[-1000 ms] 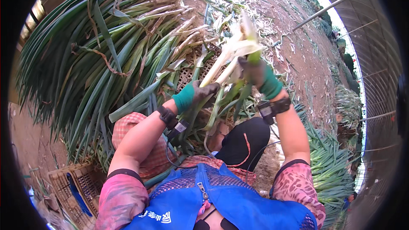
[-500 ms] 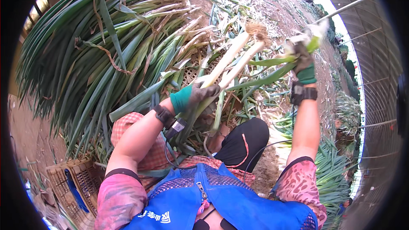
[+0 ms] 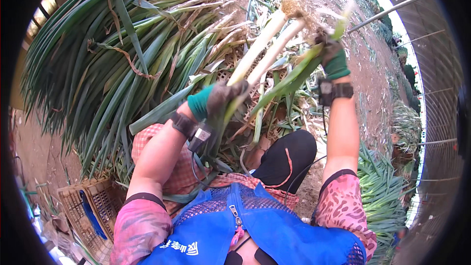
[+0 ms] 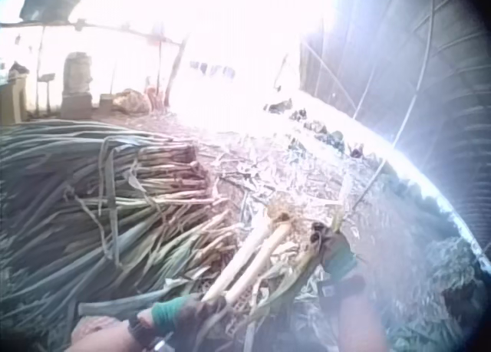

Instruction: Trimming and cleaning harvested leeks manually.

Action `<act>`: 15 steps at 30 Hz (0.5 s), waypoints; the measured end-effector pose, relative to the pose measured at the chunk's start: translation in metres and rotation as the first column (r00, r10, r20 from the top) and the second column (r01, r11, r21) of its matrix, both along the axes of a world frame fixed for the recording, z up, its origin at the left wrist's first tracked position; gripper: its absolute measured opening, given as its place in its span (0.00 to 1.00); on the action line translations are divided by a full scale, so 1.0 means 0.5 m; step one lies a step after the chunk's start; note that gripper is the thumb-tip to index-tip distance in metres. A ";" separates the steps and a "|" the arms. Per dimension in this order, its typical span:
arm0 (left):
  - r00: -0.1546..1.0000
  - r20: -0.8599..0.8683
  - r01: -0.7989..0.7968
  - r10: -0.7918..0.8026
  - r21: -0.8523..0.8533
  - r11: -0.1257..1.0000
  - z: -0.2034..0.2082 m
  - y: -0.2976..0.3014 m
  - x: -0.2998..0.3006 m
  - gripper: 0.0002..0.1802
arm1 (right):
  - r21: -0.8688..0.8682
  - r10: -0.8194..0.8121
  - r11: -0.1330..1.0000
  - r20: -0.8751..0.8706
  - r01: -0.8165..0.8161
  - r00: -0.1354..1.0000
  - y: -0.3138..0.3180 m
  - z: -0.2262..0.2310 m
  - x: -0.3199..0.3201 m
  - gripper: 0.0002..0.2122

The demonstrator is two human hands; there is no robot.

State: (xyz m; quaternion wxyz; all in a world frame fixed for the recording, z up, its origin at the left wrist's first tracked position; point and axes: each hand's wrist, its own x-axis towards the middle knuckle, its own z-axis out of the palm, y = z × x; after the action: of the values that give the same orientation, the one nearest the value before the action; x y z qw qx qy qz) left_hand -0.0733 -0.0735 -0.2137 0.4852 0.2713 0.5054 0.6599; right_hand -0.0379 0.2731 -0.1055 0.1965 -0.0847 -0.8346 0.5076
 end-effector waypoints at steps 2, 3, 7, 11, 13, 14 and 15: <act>0.978 0.193 -0.071 0.079 -0.052 0.996 -0.023 0.003 -0.015 0.28 | -0.471 -0.176 0.852 0.152 0.228 0.973 0.064 -0.041 -0.018 0.13; 0.976 0.196 -0.085 0.097 -0.068 0.994 -0.045 -0.002 -0.025 0.28 | -0.442 -0.145 0.862 0.255 0.248 0.956 0.050 -0.072 -0.030 0.14; 0.966 0.079 -0.228 0.244 -0.175 0.958 -0.049 -0.007 -0.026 0.32 | 0.182 -0.549 0.817 0.531 0.547 0.645 0.089 -0.283 -0.072 0.14; 0.973 0.084 -0.191 0.216 -0.235 0.953 -0.001 0.001 -0.009 0.29 | 0.877 -0.514 0.409 0.450 -0.253 0.730 0.242 -0.421 -0.041 0.15; 0.990 0.055 -0.114 0.129 -0.222 0.968 0.017 0.024 -0.005 0.24 | 0.897 -0.601 0.239 0.437 -0.372 0.669 0.295 -0.454 -0.040 0.14; 0.994 0.046 -0.093 0.102 -0.174 0.980 0.024 0.037 -0.006 0.24 | 0.937 -0.750 0.288 0.348 -0.196 0.562 0.353 -0.456 -0.002 0.11; 0.971 -0.135 -0.214 0.198 -0.117 0.970 -0.011 -0.013 -0.016 0.24 | 0.916 -0.757 0.367 0.397 -0.164 0.519 0.253 -0.518 -0.026 0.12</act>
State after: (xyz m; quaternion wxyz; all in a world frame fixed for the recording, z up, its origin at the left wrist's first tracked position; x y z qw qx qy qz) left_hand -0.0813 -0.0801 -0.2190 0.3986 0.2248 0.6018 0.6545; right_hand -0.0510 0.3996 -0.3647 -0.0800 -0.3582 -0.9165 -0.1593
